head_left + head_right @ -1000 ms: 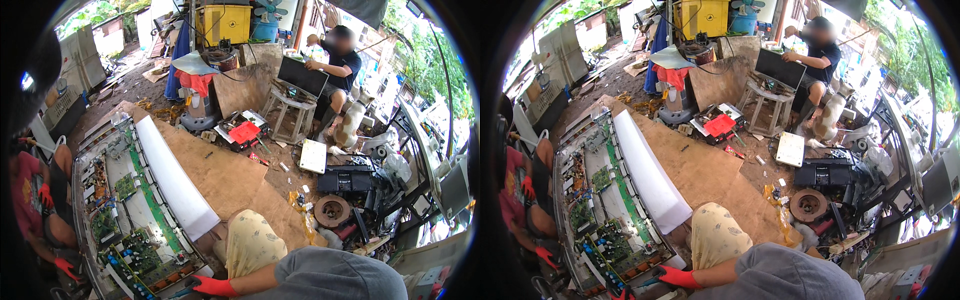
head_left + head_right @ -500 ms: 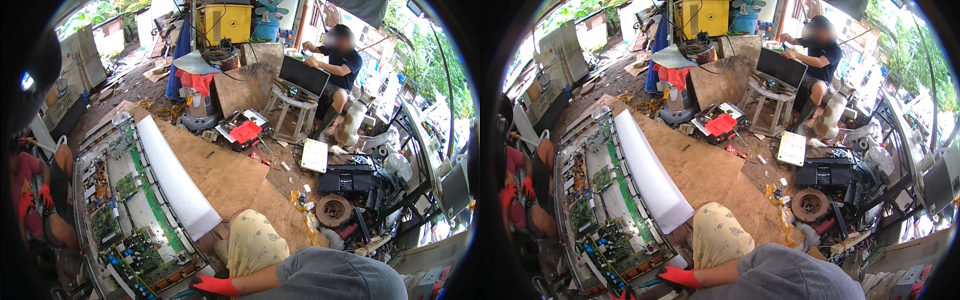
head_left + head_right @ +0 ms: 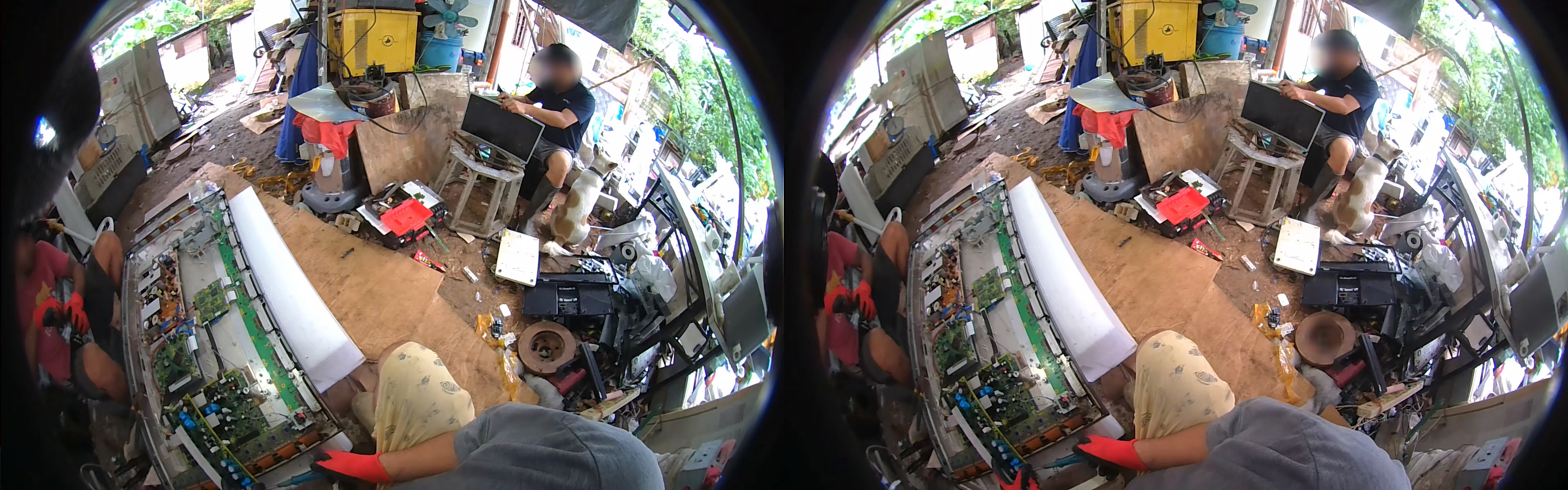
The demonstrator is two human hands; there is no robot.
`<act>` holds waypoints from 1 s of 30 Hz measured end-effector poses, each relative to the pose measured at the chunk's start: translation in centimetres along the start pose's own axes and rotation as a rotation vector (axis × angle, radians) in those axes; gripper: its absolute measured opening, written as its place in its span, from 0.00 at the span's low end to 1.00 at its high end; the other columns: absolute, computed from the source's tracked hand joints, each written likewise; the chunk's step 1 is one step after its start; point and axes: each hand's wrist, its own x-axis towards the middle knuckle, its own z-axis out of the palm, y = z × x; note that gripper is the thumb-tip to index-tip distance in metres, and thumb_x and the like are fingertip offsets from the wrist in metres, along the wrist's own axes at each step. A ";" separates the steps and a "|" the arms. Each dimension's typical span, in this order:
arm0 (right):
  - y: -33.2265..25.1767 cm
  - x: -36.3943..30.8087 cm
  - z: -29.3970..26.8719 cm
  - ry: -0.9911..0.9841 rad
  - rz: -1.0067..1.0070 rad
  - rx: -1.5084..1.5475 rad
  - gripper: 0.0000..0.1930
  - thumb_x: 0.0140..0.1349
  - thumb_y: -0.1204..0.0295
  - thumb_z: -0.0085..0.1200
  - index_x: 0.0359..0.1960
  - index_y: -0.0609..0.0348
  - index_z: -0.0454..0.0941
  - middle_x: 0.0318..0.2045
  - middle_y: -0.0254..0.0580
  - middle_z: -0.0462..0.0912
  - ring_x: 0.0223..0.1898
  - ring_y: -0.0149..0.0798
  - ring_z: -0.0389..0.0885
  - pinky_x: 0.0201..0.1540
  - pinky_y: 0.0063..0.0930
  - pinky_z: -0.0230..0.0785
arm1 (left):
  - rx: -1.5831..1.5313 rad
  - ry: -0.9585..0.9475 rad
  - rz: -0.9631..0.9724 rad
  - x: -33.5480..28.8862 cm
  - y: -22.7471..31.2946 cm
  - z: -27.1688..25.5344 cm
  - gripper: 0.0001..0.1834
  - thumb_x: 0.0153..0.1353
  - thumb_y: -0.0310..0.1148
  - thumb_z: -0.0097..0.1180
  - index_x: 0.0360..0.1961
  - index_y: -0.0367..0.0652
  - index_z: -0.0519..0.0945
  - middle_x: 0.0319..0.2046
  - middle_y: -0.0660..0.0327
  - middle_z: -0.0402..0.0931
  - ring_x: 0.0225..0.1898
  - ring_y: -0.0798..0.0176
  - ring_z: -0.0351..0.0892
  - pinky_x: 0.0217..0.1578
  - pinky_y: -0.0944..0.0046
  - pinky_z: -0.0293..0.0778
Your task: The person uses a screwdriver to remove screws from a circuit board inside a disassembled television chassis. They carefully unscrew fasteners and handle the board while sitting on the floor in a cluttered workshop.
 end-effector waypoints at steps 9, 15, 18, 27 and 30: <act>-0.1 -1.2 0.7 0.029 -0.430 -0.131 0.13 0.64 0.76 0.55 0.51 0.53 0.75 0.34 0.33 0.76 0.30 0.26 0.72 0.32 0.26 0.66 | -0.093 0.011 -0.076 0.3 -0.1 0.5 0.14 0.62 0.34 0.67 0.48 0.41 0.89 0.73 0.42 0.60 0.71 0.42 0.64 0.68 0.55 0.65; -1.8 -1.6 -0.4 -0.020 -0.123 -0.195 0.18 0.70 0.68 0.56 0.59 0.57 0.73 0.45 0.38 0.82 0.44 0.34 0.80 0.48 0.29 0.74 | 0.089 -0.017 -0.009 0.4 0.2 0.4 0.13 0.63 0.32 0.65 0.49 0.46 0.90 0.74 0.40 0.59 0.70 0.39 0.64 0.69 0.53 0.64; -2.7 -1.9 -0.7 -0.056 0.142 -0.116 0.16 0.70 0.66 0.55 0.56 0.54 0.74 0.38 0.36 0.81 0.35 0.33 0.80 0.38 0.28 0.75 | 0.108 -0.012 0.011 0.3 0.2 0.4 0.13 0.63 0.31 0.64 0.49 0.47 0.90 0.74 0.40 0.59 0.69 0.37 0.65 0.69 0.51 0.64; -3.1 -3.4 -0.2 0.076 -0.332 -0.455 0.23 0.64 0.66 0.61 0.60 0.57 0.73 0.45 0.43 0.81 0.41 0.39 0.80 0.43 0.34 0.75 | -0.475 0.209 -0.293 2.3 2.0 1.8 0.37 0.56 0.25 0.60 0.70 0.39 0.69 0.61 0.49 0.76 0.62 0.52 0.74 0.64 0.58 0.67; -3.1 -4.0 -1.0 -0.021 -0.058 -0.018 0.30 0.68 0.58 0.59 0.67 0.60 0.67 0.50 0.46 0.81 0.45 0.41 0.82 0.49 0.33 0.77 | -0.384 0.130 -0.107 1.6 1.2 1.9 0.27 0.56 0.25 0.63 0.59 0.44 0.81 0.63 0.48 0.74 0.64 0.47 0.72 0.65 0.54 0.65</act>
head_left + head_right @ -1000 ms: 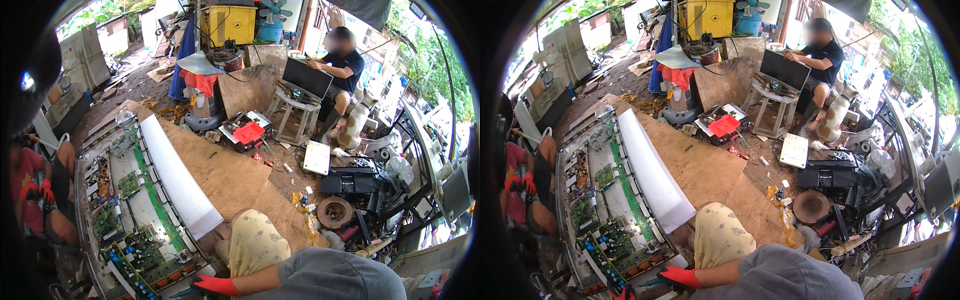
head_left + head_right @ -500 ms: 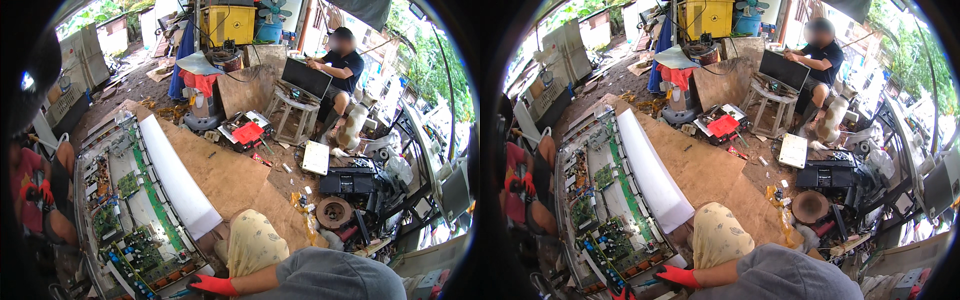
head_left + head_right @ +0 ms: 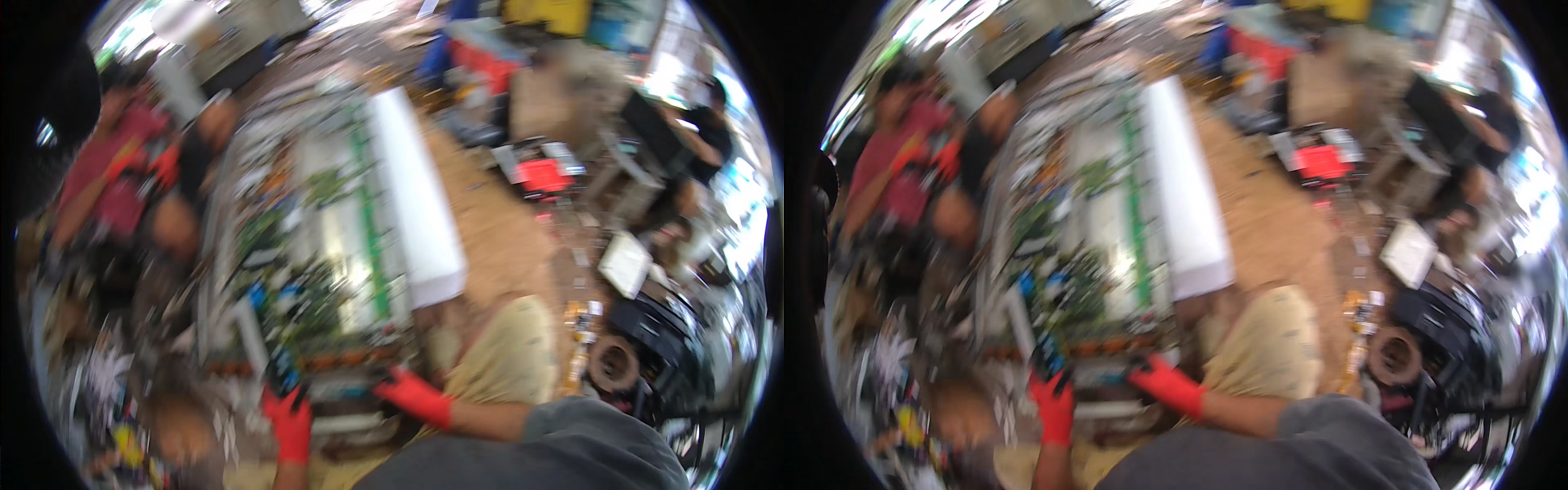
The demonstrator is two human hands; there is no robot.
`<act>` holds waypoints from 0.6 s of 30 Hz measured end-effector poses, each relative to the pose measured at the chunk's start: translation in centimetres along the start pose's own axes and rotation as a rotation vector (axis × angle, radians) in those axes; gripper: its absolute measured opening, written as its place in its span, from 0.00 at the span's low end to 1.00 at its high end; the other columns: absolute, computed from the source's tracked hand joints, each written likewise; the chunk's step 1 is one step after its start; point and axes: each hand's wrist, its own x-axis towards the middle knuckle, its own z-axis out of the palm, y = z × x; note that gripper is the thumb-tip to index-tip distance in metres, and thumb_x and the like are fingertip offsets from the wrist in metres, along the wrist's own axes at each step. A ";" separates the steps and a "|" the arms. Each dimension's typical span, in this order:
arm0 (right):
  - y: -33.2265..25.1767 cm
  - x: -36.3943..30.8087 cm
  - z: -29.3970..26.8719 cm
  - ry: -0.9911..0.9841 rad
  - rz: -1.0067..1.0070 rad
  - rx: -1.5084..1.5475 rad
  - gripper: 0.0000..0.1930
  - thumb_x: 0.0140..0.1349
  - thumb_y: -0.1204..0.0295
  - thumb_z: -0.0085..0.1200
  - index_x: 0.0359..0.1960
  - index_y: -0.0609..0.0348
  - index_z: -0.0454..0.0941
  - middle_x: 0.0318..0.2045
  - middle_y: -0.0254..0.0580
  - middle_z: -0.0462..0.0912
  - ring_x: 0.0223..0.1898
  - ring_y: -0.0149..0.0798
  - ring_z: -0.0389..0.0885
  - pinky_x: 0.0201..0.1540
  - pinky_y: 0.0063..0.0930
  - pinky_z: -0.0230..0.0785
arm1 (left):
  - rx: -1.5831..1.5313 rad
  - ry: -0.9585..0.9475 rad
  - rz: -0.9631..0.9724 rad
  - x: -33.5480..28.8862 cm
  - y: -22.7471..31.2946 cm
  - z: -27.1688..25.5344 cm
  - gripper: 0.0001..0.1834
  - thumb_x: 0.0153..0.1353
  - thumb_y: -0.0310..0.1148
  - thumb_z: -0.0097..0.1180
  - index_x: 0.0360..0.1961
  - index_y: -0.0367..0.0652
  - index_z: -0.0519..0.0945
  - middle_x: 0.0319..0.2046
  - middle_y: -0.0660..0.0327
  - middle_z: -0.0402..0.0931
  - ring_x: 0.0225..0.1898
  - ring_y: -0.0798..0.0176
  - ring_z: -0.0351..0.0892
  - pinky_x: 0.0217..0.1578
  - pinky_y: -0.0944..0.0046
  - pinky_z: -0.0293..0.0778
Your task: The person uses a screwdriver to remove screws from a circuit board inside a disassembled television chassis. They carefully unscrew fasteners and handle the board while sitting on the floor in a cluttered workshop.
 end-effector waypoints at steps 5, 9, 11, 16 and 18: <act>0.4 0.3 -0.4 -0.065 0.057 0.083 0.14 0.69 0.72 0.54 0.55 0.60 0.78 0.42 0.38 0.84 0.35 0.26 0.81 0.37 0.23 0.74 | 0.395 0.001 0.078 -1.0 -1.8 -0.9 0.15 0.54 0.26 0.68 0.44 0.53 0.91 0.70 0.48 0.65 0.66 0.41 0.66 0.65 0.50 0.63; 2.3 0.9 2.4 0.068 -0.350 -0.165 0.16 0.63 0.79 0.58 0.54 0.60 0.78 0.42 0.36 0.84 0.35 0.31 0.82 0.39 0.27 0.75 | 0.076 -0.012 -0.129 -2.3 -2.1 -3.6 0.23 0.53 0.20 0.61 0.52 0.47 0.87 0.70 0.49 0.64 0.70 0.44 0.64 0.68 0.52 0.62; 2.5 1.0 2.8 0.100 -0.417 -0.233 0.16 0.63 0.79 0.58 0.53 0.60 0.78 0.43 0.37 0.85 0.35 0.33 0.82 0.40 0.29 0.75 | -0.087 0.030 -0.189 -2.0 -2.4 -4.4 0.28 0.53 0.19 0.59 0.58 0.44 0.82 0.70 0.49 0.65 0.71 0.45 0.63 0.69 0.52 0.62; 1.2 1.0 1.6 0.039 -0.011 -0.462 0.14 0.63 0.72 0.58 0.50 0.58 0.80 0.46 0.43 0.84 0.35 0.37 0.83 0.44 0.33 0.76 | 0.236 0.050 -0.052 -1.0 -3.1 -5.2 0.34 0.55 0.19 0.57 0.67 0.41 0.72 0.66 0.50 0.67 0.68 0.47 0.67 0.66 0.52 0.65; 0.6 1.2 1.5 0.013 -0.048 -0.515 0.14 0.64 0.68 0.58 0.50 0.57 0.81 0.46 0.45 0.84 0.36 0.39 0.84 0.45 0.34 0.77 | 0.360 0.014 0.011 -1.0 -3.4 -5.3 0.32 0.56 0.20 0.57 0.66 0.42 0.73 0.66 0.51 0.68 0.67 0.47 0.68 0.66 0.52 0.66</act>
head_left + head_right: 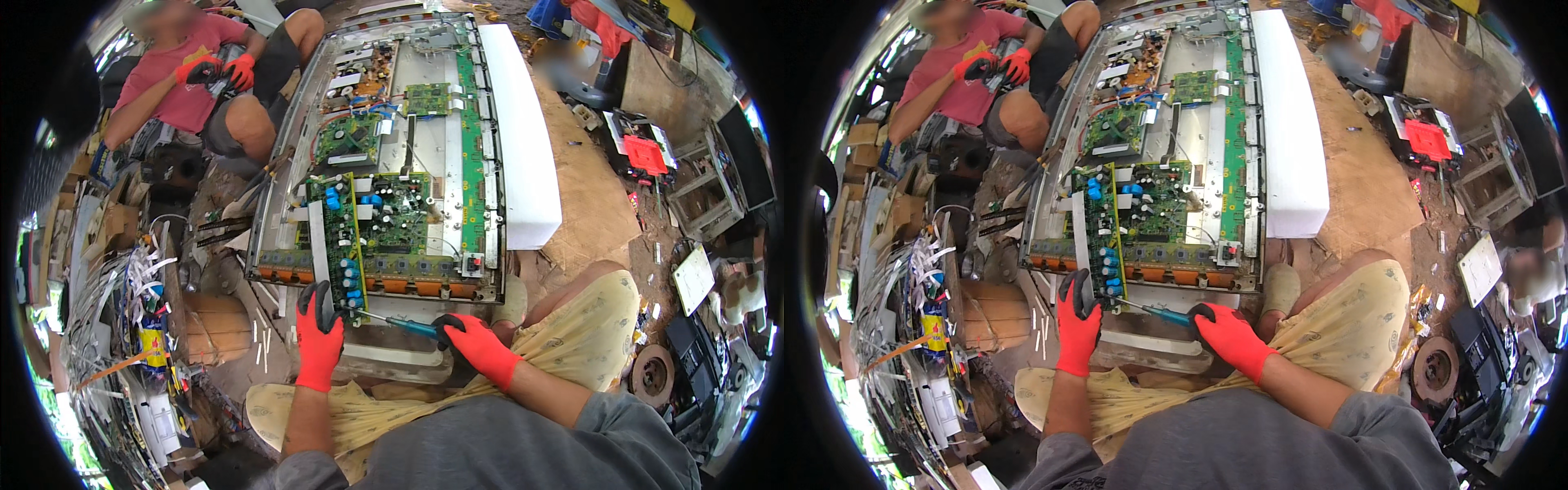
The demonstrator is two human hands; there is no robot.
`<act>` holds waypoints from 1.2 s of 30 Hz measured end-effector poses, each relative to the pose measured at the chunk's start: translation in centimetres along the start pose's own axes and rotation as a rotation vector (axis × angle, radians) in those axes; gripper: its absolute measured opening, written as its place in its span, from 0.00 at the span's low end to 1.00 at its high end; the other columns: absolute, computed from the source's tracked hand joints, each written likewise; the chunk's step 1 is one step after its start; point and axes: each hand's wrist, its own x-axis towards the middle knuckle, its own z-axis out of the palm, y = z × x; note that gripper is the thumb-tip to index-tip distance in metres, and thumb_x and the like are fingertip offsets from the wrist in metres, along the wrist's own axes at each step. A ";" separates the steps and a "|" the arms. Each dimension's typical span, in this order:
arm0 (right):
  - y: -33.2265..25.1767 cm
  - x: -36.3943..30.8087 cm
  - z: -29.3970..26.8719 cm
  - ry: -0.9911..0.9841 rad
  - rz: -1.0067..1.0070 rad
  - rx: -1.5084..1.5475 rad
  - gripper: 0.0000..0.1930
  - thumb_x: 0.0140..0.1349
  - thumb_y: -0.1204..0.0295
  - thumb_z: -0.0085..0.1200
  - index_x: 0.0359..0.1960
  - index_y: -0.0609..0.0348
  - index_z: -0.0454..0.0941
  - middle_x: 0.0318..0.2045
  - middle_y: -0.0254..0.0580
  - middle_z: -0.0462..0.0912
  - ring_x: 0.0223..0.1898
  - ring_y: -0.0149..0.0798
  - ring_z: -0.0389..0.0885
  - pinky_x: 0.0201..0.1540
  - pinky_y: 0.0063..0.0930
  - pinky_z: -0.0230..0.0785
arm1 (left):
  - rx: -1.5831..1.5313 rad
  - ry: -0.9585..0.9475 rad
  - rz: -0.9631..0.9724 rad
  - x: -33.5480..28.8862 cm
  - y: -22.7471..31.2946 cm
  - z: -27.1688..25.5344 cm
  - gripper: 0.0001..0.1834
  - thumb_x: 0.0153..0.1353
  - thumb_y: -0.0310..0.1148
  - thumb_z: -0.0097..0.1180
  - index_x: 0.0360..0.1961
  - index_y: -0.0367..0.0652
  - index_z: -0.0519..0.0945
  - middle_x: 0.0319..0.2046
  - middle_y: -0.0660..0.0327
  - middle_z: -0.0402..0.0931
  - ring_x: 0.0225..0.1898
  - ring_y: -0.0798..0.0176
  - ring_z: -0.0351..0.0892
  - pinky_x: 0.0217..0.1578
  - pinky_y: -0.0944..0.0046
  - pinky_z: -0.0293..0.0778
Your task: The person uses a screwdriver to remove screws from a circuit board inside a disassembled television chassis. They carefully unscrew fasteners and handle the board while sitting on the floor in a cluttered workshop.
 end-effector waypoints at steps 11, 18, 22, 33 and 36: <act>-1.4 -0.9 0.9 0.120 -0.148 0.003 0.19 0.60 0.65 0.56 0.52 0.57 0.79 0.50 0.55 0.83 0.50 0.56 0.83 0.53 0.45 0.75 | 0.014 -0.222 -0.092 2.7 0.6 1.3 0.20 0.60 0.28 0.60 0.55 0.41 0.81 0.57 0.48 0.76 0.53 0.47 0.78 0.54 0.55 0.74; 1.8 2.1 2.8 0.171 -0.331 -0.096 0.15 0.59 0.68 0.54 0.47 0.60 0.77 0.46 0.58 0.81 0.50 0.59 0.80 0.51 0.48 0.73 | 0.677 -0.447 0.041 4.0 1.1 -0.2 0.18 0.56 0.35 0.63 0.43 0.33 0.85 0.55 0.31 0.76 0.59 0.30 0.72 0.65 0.45 0.68; 2.0 1.8 2.4 0.188 -0.308 -0.092 0.16 0.59 0.67 0.53 0.47 0.61 0.76 0.49 0.58 0.80 0.53 0.60 0.78 0.54 0.47 0.72 | 0.759 -0.277 0.278 3.6 -2.4 0.9 0.20 0.58 0.36 0.62 0.46 0.31 0.84 0.57 0.27 0.73 0.62 0.29 0.70 0.67 0.44 0.66; 1.2 1.6 1.7 0.119 -0.244 -0.037 0.12 0.59 0.67 0.51 0.40 0.61 0.76 0.38 0.55 0.82 0.41 0.54 0.82 0.44 0.45 0.72 | 0.765 -0.312 0.128 2.4 -0.1 0.9 0.46 0.60 0.36 0.67 0.72 0.25 0.58 0.60 0.36 0.73 0.60 0.42 0.74 0.61 0.49 0.71; 0.8 1.4 1.4 0.138 -0.234 -0.002 0.12 0.59 0.67 0.51 0.40 0.60 0.76 0.37 0.54 0.82 0.39 0.53 0.82 0.43 0.44 0.72 | 0.824 -0.332 0.261 2.5 -1.0 0.8 0.45 0.60 0.37 0.67 0.72 0.26 0.59 0.61 0.36 0.72 0.59 0.41 0.74 0.60 0.49 0.71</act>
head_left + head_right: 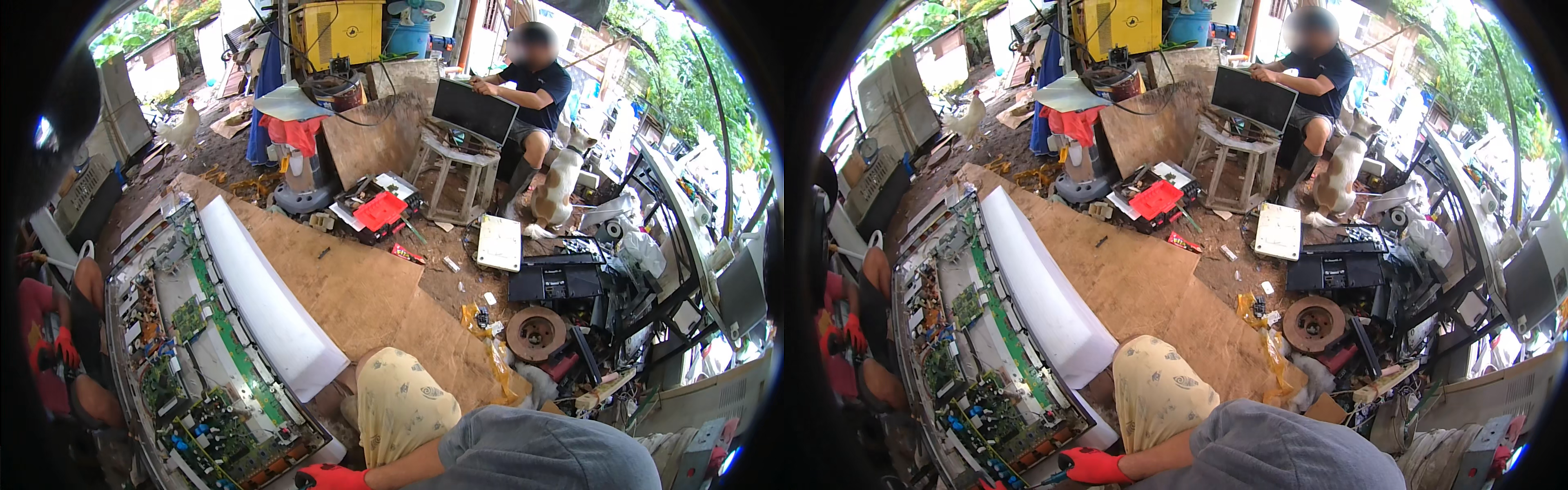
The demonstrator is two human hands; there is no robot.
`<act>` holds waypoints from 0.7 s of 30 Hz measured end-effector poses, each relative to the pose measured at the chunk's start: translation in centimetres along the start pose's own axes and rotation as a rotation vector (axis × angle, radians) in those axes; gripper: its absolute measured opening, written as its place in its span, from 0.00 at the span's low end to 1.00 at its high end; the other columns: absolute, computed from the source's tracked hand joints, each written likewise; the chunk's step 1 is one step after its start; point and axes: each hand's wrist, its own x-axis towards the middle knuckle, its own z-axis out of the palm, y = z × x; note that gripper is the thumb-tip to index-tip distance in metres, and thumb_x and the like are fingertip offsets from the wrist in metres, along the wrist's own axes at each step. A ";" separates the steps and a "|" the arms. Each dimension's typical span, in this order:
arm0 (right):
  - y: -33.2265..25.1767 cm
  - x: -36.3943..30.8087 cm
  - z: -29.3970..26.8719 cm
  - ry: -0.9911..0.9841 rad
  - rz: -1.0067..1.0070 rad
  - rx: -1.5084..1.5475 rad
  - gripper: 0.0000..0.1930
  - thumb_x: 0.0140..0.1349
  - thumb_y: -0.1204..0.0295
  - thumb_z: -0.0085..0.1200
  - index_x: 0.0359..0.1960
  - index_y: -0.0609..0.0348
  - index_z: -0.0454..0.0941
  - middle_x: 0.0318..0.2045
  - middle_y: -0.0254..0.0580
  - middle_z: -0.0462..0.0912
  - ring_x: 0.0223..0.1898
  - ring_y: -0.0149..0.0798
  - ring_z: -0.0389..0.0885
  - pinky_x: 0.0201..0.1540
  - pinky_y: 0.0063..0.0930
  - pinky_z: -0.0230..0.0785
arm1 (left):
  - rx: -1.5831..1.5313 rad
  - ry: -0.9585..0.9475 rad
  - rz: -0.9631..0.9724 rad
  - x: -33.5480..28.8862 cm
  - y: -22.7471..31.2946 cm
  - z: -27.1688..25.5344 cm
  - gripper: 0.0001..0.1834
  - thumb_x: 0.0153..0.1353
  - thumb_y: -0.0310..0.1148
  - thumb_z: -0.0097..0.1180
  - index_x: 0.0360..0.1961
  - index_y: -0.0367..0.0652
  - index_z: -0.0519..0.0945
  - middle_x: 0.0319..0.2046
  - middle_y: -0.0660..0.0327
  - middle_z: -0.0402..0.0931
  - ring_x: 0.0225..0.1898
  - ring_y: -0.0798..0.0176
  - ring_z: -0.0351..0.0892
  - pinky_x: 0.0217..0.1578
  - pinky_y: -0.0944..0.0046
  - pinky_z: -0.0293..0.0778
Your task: The person uses a screwdriver to remove screws from a circuit board inside a disassembled television chassis. They carefully unscrew fasteners and handle the board while sitting on the floor in a cluttered workshop.
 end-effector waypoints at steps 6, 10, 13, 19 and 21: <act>-2.1 -1.2 -1.5 -0.075 0.175 0.055 0.12 0.63 0.64 0.52 0.42 0.59 0.76 0.37 0.52 0.83 0.40 0.49 0.82 0.44 0.43 0.72 | 0.098 -0.010 -0.023 -0.2 -1.7 3.1 0.43 0.61 0.36 0.67 0.73 0.31 0.61 0.63 0.38 0.71 0.59 0.42 0.74 0.59 0.50 0.71; -2.4 -1.3 -1.8 0.067 0.061 0.043 0.14 0.64 0.61 0.53 0.43 0.58 0.77 0.38 0.50 0.83 0.41 0.47 0.83 0.44 0.42 0.73 | 0.139 -0.069 -0.001 0.3 -3.1 5.7 0.40 0.63 0.37 0.66 0.71 0.31 0.63 0.62 0.40 0.72 0.55 0.44 0.77 0.56 0.49 0.73; -1.9 -1.1 -1.7 -0.011 0.113 0.048 0.14 0.64 0.60 0.54 0.43 0.57 0.77 0.38 0.49 0.84 0.42 0.48 0.83 0.45 0.42 0.73 | 0.604 0.061 0.205 0.4 -3.6 6.3 0.40 0.63 0.36 0.65 0.71 0.31 0.63 0.55 0.41 0.76 0.50 0.44 0.79 0.53 0.49 0.75; -1.1 -0.9 -1.5 0.066 0.022 -0.025 0.15 0.64 0.61 0.54 0.44 0.57 0.78 0.39 0.51 0.84 0.43 0.51 0.83 0.46 0.44 0.73 | -0.164 0.190 0.077 0.3 -3.0 5.1 0.42 0.62 0.35 0.64 0.73 0.29 0.60 0.41 0.39 0.80 0.43 0.44 0.79 0.46 0.50 0.76; -1.2 -0.8 -1.7 0.020 0.045 -0.035 0.15 0.63 0.61 0.54 0.44 0.58 0.78 0.39 0.52 0.84 0.43 0.52 0.83 0.46 0.44 0.73 | -0.604 0.035 -0.105 1.0 -3.1 5.1 0.43 0.62 0.36 0.64 0.72 0.27 0.59 0.40 0.38 0.80 0.42 0.44 0.79 0.45 0.50 0.75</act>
